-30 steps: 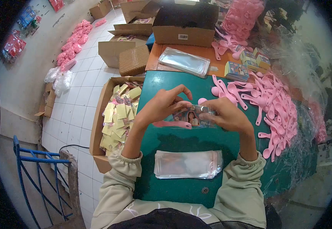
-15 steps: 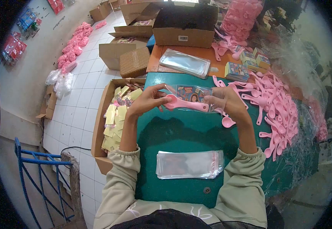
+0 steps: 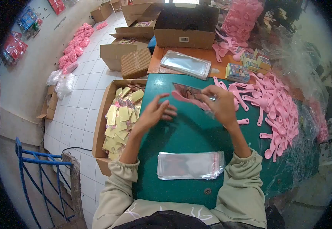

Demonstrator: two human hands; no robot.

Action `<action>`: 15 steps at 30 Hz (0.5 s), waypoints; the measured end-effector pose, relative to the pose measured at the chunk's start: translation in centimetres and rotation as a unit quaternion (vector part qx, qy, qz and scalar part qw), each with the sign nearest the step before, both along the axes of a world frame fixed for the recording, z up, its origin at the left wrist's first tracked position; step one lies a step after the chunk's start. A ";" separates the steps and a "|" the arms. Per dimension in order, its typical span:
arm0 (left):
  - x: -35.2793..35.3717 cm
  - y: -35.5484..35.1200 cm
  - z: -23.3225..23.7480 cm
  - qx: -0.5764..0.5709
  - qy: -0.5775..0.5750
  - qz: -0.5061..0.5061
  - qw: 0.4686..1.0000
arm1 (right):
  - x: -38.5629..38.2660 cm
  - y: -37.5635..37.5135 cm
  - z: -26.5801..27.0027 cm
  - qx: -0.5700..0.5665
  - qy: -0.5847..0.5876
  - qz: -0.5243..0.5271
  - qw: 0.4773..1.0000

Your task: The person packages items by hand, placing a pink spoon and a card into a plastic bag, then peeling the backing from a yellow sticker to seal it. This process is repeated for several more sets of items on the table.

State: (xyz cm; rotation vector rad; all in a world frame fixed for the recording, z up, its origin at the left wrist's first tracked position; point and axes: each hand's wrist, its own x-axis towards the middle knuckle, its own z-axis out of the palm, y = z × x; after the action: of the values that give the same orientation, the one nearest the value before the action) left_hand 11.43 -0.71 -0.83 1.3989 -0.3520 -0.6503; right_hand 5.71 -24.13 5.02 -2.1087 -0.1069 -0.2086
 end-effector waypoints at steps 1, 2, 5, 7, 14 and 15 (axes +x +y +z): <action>-1.3 -0.1 0.0 -0.065 0.113 -0.020 0.991 | -0.1 0.9 -0.3 -0.028 -0.012 0.021 0.999; -2.2 -0.1 -0.4 -0.071 0.142 -0.015 0.987 | -0.3 1.7 -0.6 -0.055 -0.023 0.040 0.997; -3.9 0.3 -1.1 -0.070 0.195 -0.006 0.978 | -1.8 3.4 0.2 -0.169 -0.051 0.218 0.960; -4.1 0.9 -1.3 -0.047 0.180 -0.007 0.983 | -2.1 3.8 -0.4 -0.190 0.006 0.236 0.953; -5.0 1.4 -1.5 -0.009 0.123 -0.031 0.992 | -2.4 5.3 -3.0 -0.231 -0.006 0.208 0.950; -4.9 1.4 -1.6 -0.004 0.122 -0.028 0.992 | -2.3 5.4 -3.4 -0.228 -0.024 0.199 0.953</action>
State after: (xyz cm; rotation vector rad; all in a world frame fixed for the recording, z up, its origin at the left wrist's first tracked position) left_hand 6.48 0.66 -2.46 1.2885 -0.1993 -0.8554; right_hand 3.43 -18.68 1.61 -2.4819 -0.6583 0.0140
